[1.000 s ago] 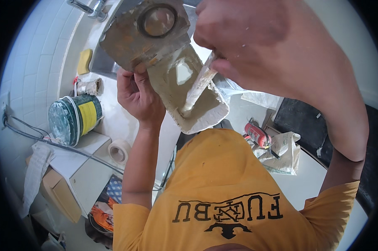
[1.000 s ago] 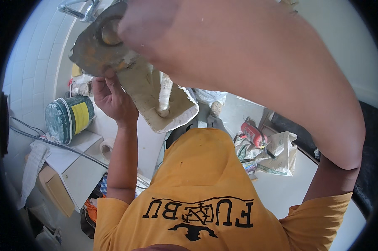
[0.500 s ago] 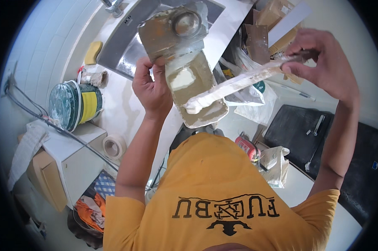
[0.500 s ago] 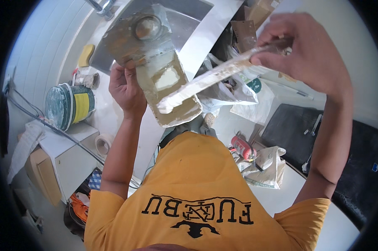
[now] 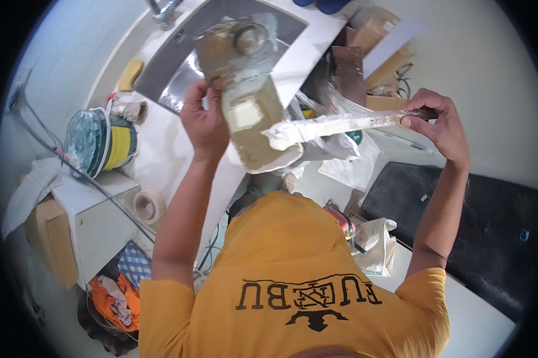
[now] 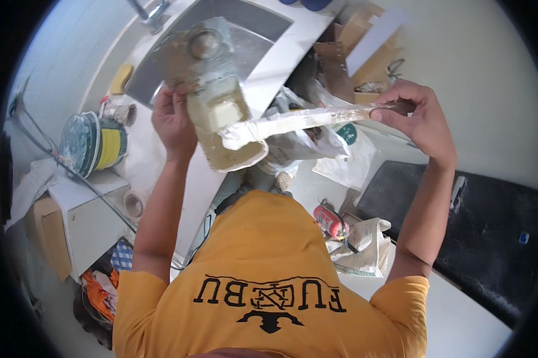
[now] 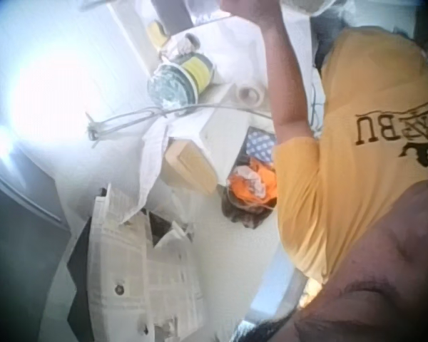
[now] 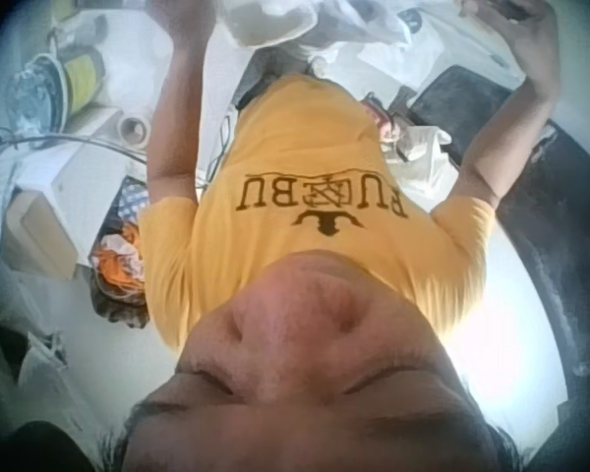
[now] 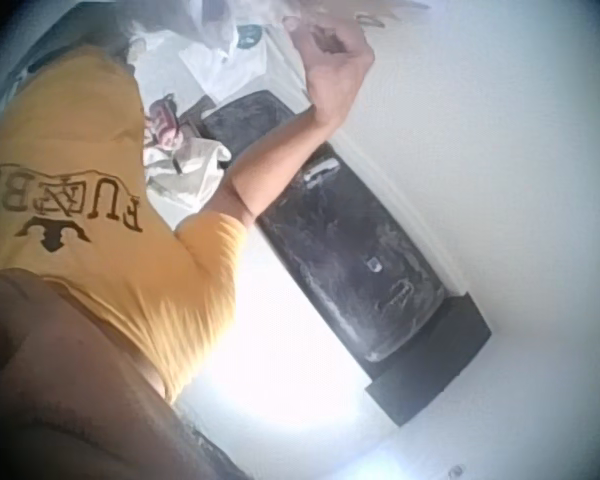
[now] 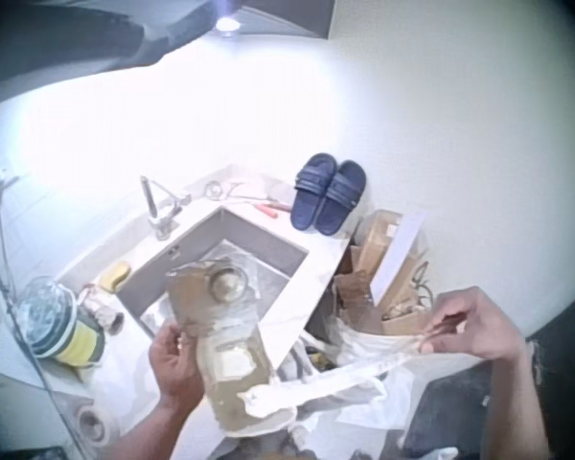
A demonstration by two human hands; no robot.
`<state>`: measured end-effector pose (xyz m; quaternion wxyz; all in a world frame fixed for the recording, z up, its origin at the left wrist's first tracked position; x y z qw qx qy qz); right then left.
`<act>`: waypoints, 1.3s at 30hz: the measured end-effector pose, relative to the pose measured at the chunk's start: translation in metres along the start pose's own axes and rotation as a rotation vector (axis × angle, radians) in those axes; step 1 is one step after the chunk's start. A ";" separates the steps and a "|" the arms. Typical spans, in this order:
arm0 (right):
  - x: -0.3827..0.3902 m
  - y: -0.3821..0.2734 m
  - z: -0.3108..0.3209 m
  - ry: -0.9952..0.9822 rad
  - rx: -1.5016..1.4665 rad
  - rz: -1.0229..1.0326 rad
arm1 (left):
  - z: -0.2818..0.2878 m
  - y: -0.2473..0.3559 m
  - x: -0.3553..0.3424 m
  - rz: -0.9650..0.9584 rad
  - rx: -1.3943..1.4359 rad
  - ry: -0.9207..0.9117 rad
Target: The person scoops plaster from a bag into a hawk, then uses a trowel to apply the plaster to a wall near the floor. They repeatedly smooth the plaster along the baseboard area.
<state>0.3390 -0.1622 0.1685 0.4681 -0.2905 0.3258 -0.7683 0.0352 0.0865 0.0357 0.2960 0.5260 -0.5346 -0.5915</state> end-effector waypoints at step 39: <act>0.007 0.495 -0.248 -0.073 0.351 -0.356 | -0.043 -0.077 0.389 1.039 -0.533 -0.304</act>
Point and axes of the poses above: each hand's wrist, its own x-axis away from the middle knuckle, its own z-axis out of the back of the hand, y = z × x, the point moved 10 cm from there along -x, towards the middle knuckle, and after that the axes turned 1 degree about z, right-handed, at the moved point
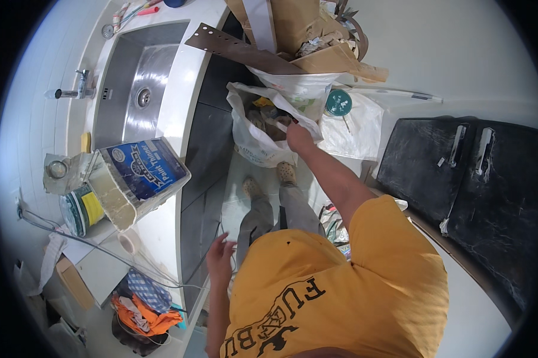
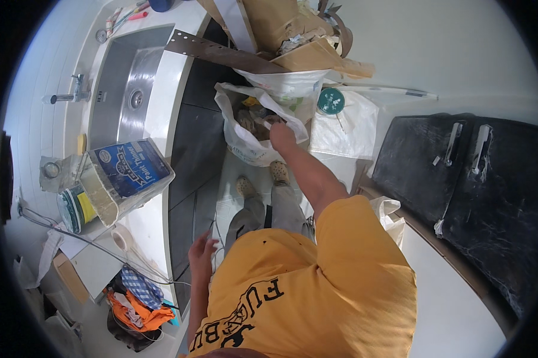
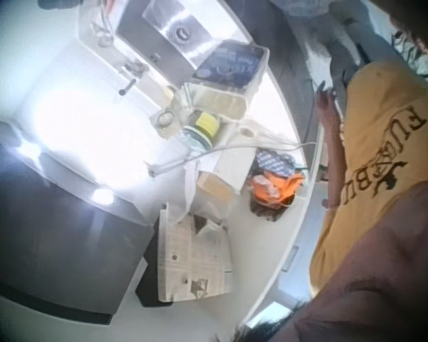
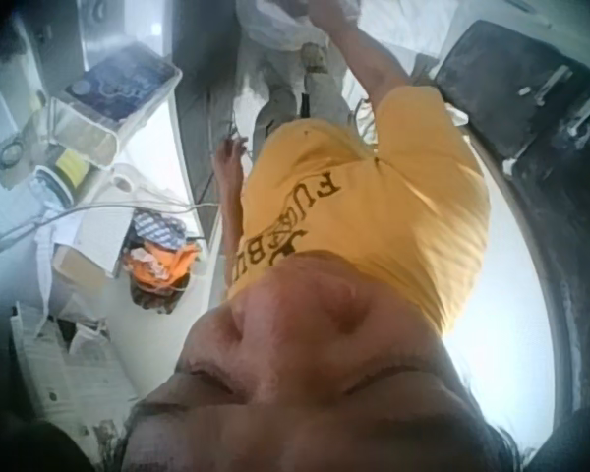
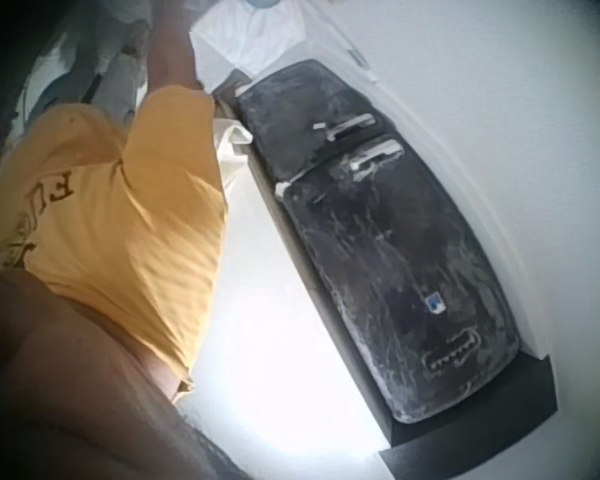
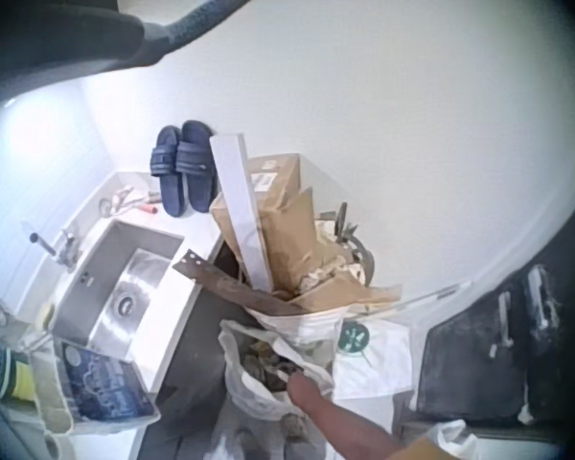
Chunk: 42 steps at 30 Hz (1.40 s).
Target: The person scoops plaster from a bag into a hawk, then uses a trowel to apply the plaster to a wall near the floor. They repeatedly smooth the plaster along the baseboard area.
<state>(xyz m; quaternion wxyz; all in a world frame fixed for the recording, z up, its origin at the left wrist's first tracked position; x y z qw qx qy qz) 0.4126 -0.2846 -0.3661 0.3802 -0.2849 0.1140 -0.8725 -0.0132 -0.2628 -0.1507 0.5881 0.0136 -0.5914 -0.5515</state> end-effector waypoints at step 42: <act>-0.043 -0.064 -0.042 -0.067 0.145 0.111 | -0.103 0.033 -0.249 -0.140 -0.113 0.240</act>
Point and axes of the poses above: each hand's wrist, its own x-axis away from the middle knuckle, its own z-axis out of the back of the hand, y = z × x, the point moved 10 cm from there along -x, towards the middle knuckle, and after that the axes turned 1 degree about z, right-handed, at the moved point
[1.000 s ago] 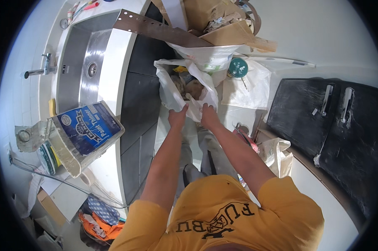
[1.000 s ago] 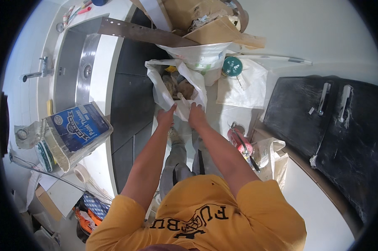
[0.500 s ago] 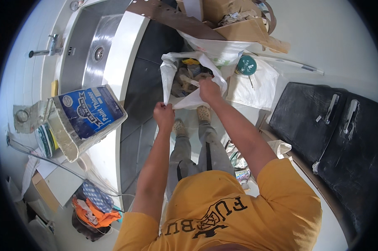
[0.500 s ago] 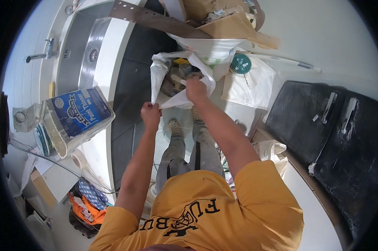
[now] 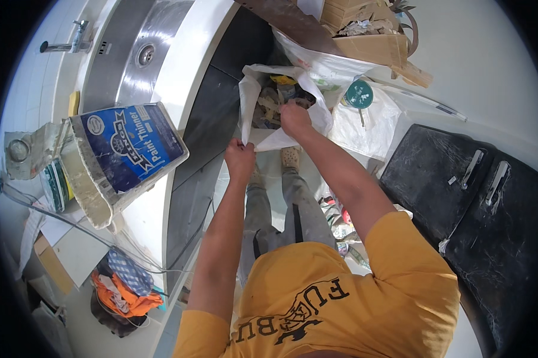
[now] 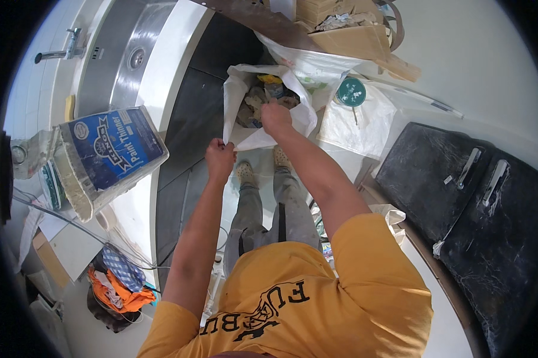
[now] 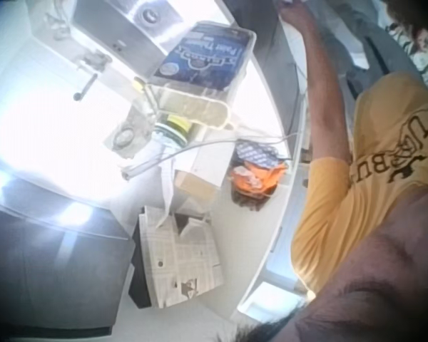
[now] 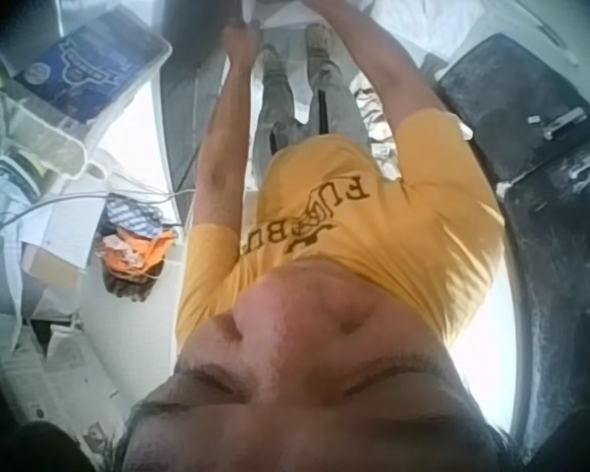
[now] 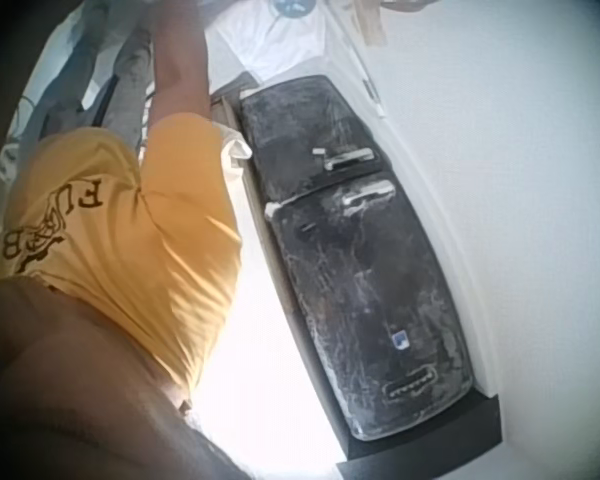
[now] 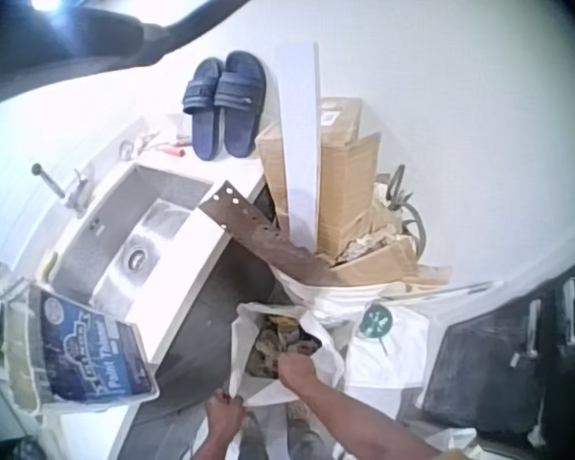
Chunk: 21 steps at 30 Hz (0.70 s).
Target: The person scoops plaster from a bag into a hawk, then uses a trowel to apply the plaster to a wall near the floor. They repeatedly smooth the plaster along the baseboard area.
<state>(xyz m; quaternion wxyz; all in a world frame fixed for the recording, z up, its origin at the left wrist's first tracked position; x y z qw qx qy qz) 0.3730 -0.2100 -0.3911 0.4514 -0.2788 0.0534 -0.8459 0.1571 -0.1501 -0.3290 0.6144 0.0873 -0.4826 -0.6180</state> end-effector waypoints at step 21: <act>0.011 0.005 -0.002 0.002 -0.270 0.013 | -0.006 0.008 -0.007 0.010 -0.051 -0.049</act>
Point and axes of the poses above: each hand's wrist, its own x-axis away from the middle knuckle, its own z-axis out of the back of the hand, y = z × x, the point moved 10 cm from there along -x, towards the middle knuckle, and after that the axes turned 1 degree about z, right-handed, at the moved point
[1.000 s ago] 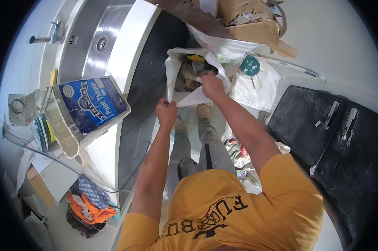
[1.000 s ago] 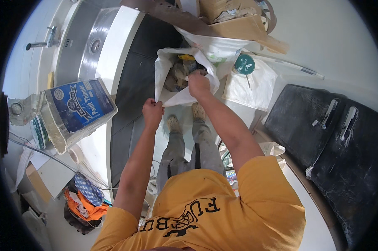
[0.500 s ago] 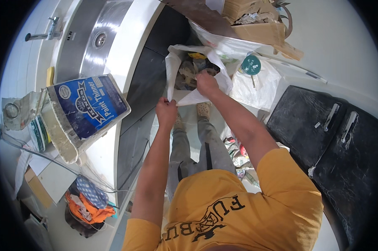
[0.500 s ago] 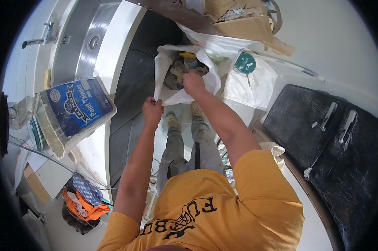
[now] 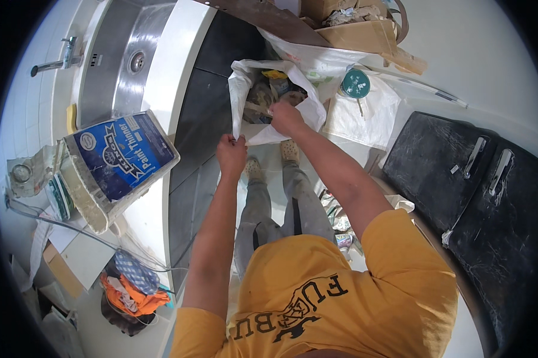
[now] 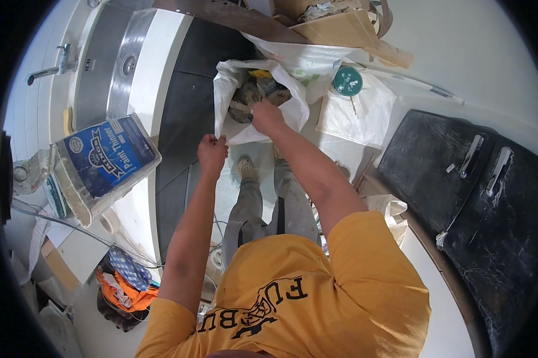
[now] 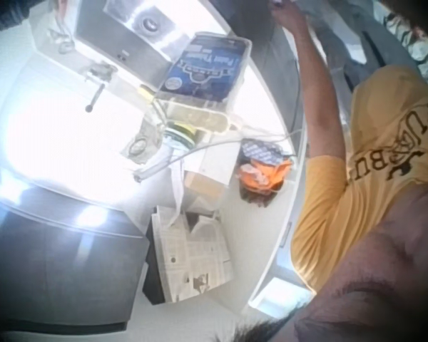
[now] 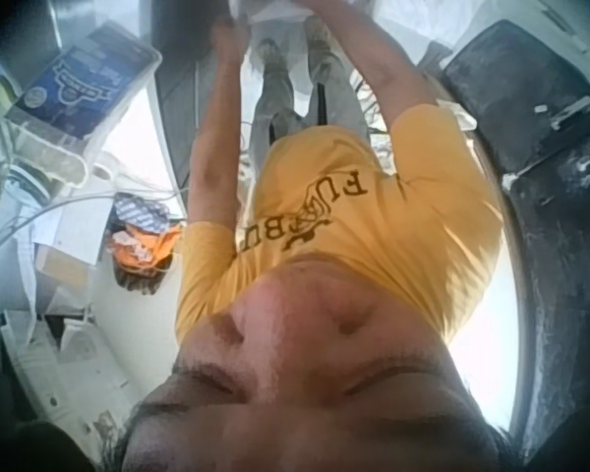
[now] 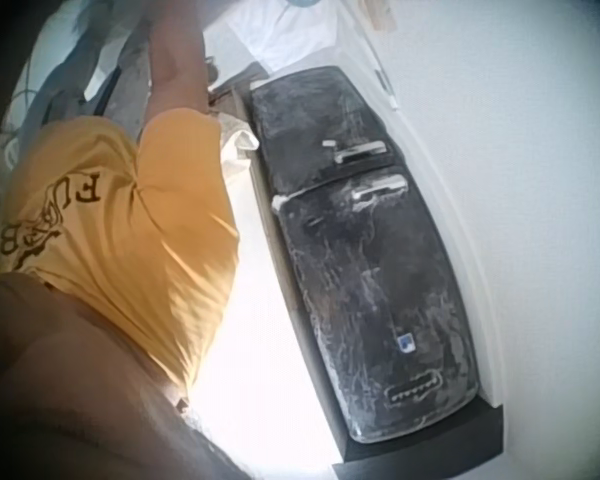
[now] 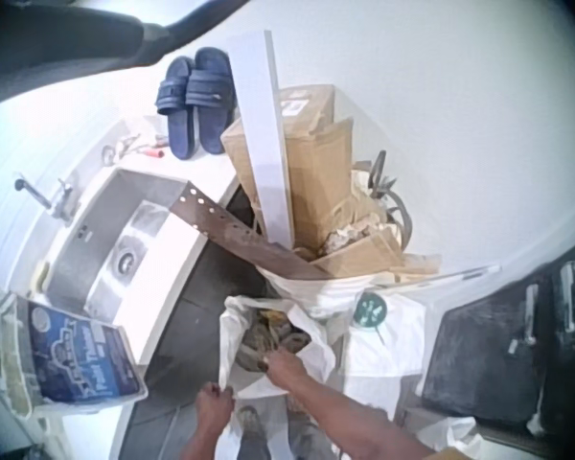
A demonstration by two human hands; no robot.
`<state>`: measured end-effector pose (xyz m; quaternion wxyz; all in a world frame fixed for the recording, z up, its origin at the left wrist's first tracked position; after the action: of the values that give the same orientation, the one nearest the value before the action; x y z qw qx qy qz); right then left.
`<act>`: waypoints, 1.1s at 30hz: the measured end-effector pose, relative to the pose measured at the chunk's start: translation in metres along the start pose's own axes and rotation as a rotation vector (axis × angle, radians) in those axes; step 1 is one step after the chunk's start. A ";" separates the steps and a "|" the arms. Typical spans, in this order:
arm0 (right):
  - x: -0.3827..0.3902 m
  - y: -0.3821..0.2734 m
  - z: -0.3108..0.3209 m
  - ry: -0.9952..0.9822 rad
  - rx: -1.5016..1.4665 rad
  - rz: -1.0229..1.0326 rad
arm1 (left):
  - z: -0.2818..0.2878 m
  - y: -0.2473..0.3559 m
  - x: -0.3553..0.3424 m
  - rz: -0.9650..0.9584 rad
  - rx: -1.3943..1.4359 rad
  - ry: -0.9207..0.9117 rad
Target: The person scoops plaster from a bag into a hawk, then uses a trowel to apply the plaster to a wall near the floor. They repeatedly smooth the plaster along the baseboard area.
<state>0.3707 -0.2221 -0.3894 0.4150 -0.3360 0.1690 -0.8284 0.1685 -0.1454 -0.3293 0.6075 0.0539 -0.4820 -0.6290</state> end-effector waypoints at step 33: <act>0.252 -0.278 0.411 -0.086 -0.408 0.605 | 0.325 0.060 0.167 -0.392 0.280 0.317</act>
<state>0.3892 -0.2583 0.1657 0.5724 -0.3813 0.4047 -0.6027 -0.0438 -0.0934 -0.0303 0.5286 0.3271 -0.4437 -0.6456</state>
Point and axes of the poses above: each hand's wrist, its own x-axis away from the middle knuckle, its own z-axis out of the back of the hand, y = z × x, the point moved 10 cm from there along -x, towards the middle knuckle, and after that the axes turned 1 degree about z, right-handed, at the moved point
